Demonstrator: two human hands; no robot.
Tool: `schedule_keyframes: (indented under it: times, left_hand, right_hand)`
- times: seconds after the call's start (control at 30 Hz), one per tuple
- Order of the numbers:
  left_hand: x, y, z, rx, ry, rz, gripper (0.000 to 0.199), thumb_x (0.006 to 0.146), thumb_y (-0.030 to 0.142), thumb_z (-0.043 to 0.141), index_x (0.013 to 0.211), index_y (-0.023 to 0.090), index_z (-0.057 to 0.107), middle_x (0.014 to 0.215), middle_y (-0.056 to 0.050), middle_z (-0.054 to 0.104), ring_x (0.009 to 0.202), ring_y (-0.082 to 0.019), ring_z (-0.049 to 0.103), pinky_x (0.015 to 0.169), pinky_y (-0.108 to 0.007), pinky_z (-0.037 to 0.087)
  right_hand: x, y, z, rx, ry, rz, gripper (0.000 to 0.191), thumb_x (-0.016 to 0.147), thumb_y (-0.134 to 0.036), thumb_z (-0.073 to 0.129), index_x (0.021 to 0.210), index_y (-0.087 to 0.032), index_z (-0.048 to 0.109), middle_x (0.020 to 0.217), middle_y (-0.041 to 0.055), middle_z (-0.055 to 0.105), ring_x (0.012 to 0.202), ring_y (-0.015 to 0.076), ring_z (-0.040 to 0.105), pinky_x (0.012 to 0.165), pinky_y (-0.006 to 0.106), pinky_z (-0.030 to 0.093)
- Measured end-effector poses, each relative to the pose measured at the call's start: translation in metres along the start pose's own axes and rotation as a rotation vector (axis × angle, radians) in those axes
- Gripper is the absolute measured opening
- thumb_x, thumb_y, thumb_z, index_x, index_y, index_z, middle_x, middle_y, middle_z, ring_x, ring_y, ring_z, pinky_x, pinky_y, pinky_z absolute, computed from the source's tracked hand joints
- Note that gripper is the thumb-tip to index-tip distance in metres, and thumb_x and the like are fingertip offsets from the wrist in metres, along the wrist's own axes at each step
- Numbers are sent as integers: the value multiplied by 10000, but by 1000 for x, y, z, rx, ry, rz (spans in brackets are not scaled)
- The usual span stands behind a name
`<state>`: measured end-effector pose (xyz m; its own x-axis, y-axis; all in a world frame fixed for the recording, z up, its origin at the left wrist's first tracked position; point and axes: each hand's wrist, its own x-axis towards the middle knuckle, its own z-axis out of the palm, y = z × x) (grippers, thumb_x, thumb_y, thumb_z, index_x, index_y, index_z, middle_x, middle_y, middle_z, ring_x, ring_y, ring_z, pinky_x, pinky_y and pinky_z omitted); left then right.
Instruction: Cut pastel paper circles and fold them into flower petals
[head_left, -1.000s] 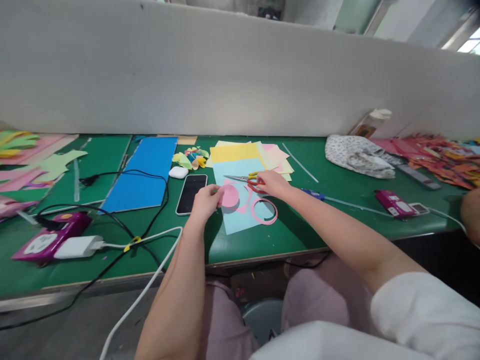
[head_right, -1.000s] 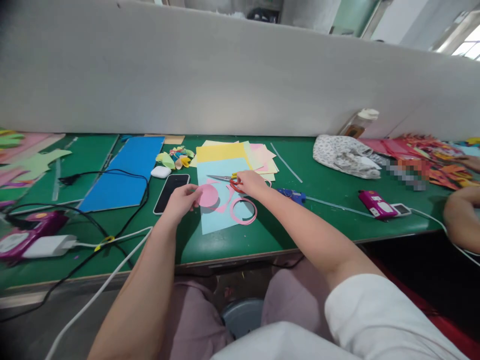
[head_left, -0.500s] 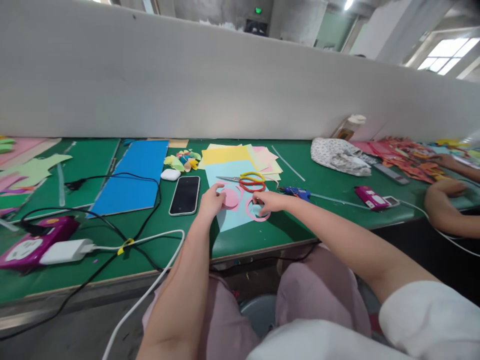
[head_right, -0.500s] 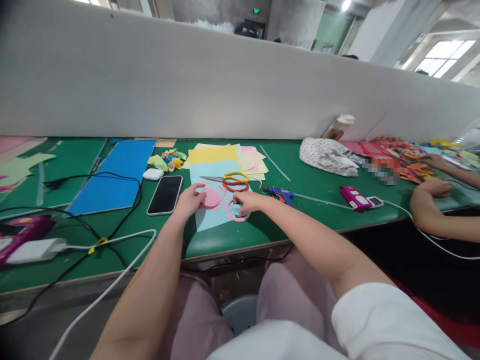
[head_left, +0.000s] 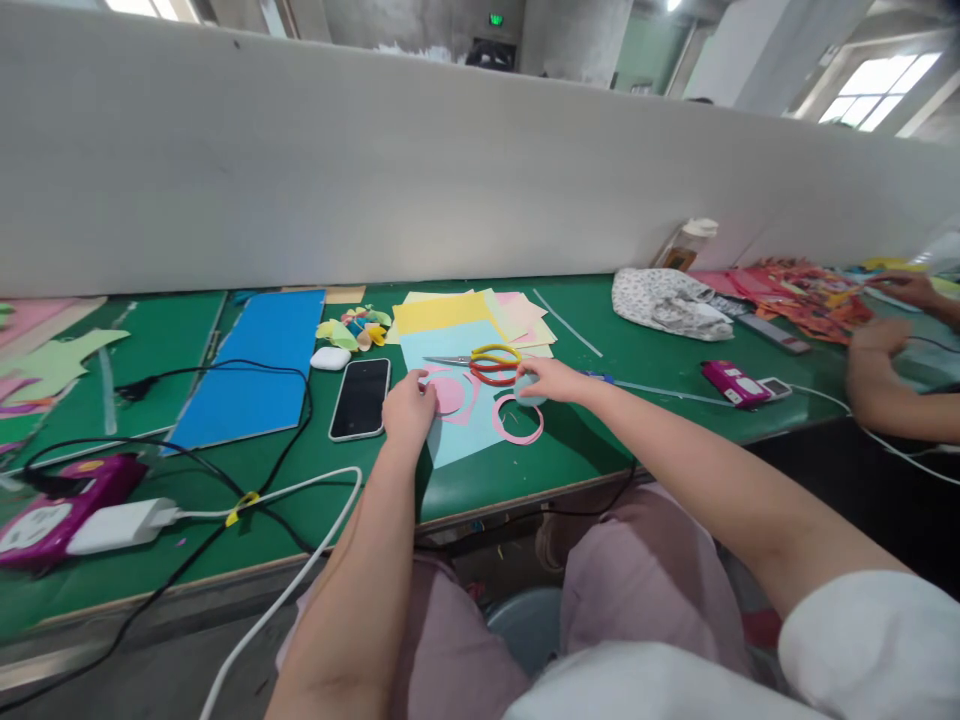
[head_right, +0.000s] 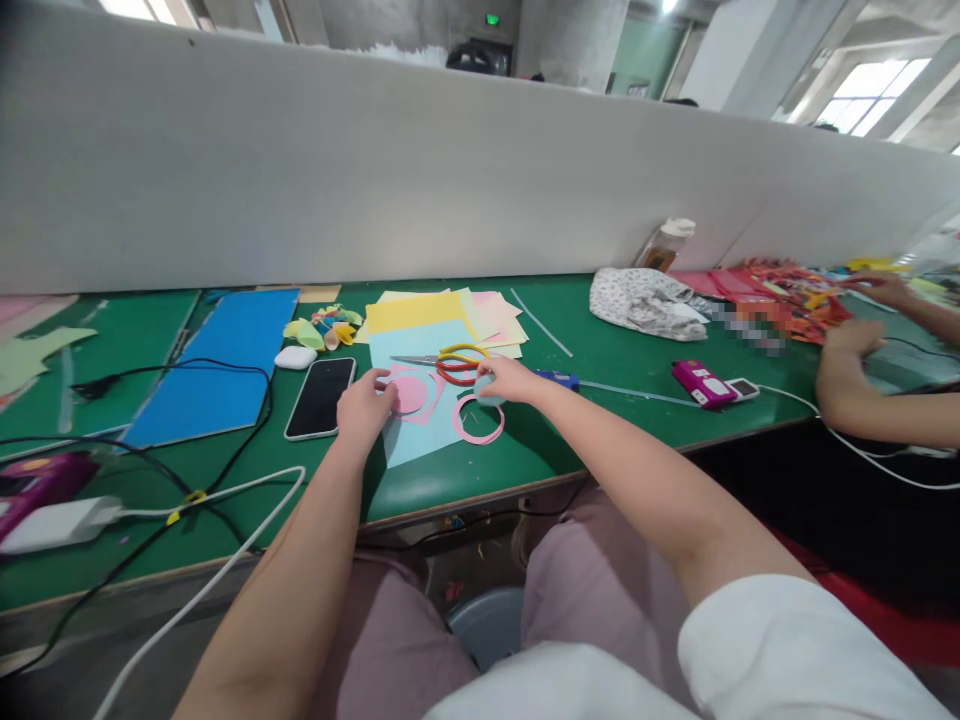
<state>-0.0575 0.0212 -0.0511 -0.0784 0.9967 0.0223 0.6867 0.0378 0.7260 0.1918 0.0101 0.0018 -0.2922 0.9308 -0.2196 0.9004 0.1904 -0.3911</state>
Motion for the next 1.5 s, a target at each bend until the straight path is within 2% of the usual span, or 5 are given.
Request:
schedule_keyframes:
  times: [0.2, 0.47, 0.73, 1.17, 1.5]
  left_hand:
    - [5, 19, 5, -170, 43, 43, 350, 903, 347, 562, 1203, 168, 558, 1237, -103, 570, 1062, -226, 589, 888, -448, 512]
    - [12, 63, 14, -576, -344, 85, 350, 900, 331, 575, 1201, 154, 551, 1114, -82, 617, 910, -180, 633, 771, -374, 556]
    - [4, 45, 0, -825, -188, -16, 378, 783, 221, 685, 1134, 123, 585, 654, 46, 596, 551, -83, 577, 638, -259, 547]
    - [-30, 55, -9, -820, -203, -82, 365, 708, 387, 742, 992, 160, 716, 830, -39, 729, 641, -142, 674, 634, -267, 565]
    - [-56, 76, -8, -964, -115, 40, 270, 677, 323, 797, 879, 191, 676, 826, 7, 712, 720, -118, 656, 634, -217, 581]
  right_hand:
    - [21, -4, 5, 206, 89, -17, 299, 920, -305, 593, 1179, -154, 583, 1194, 87, 610, 1018, 222, 626, 853, 432, 539]
    - [48, -15, 10, 541, 256, -16, 251, 939, -318, 563, 1116, -142, 593, 1013, 53, 649, 802, 153, 649, 688, 322, 565]
    - [31, -25, 29, 761, 341, -195, 297, 887, -200, 380, 1106, -190, 582, 871, 33, 638, 663, 123, 650, 604, 276, 555]
    - [4, -30, 40, 903, 457, -181, 109, 697, -289, 733, 657, -209, 672, 763, 30, 682, 753, 187, 642, 652, 291, 517]
    - [-25, -51, 25, 1130, 515, -175, 141, 755, -299, 740, 846, -228, 659, 705, -45, 654, 547, 93, 624, 577, 230, 545]
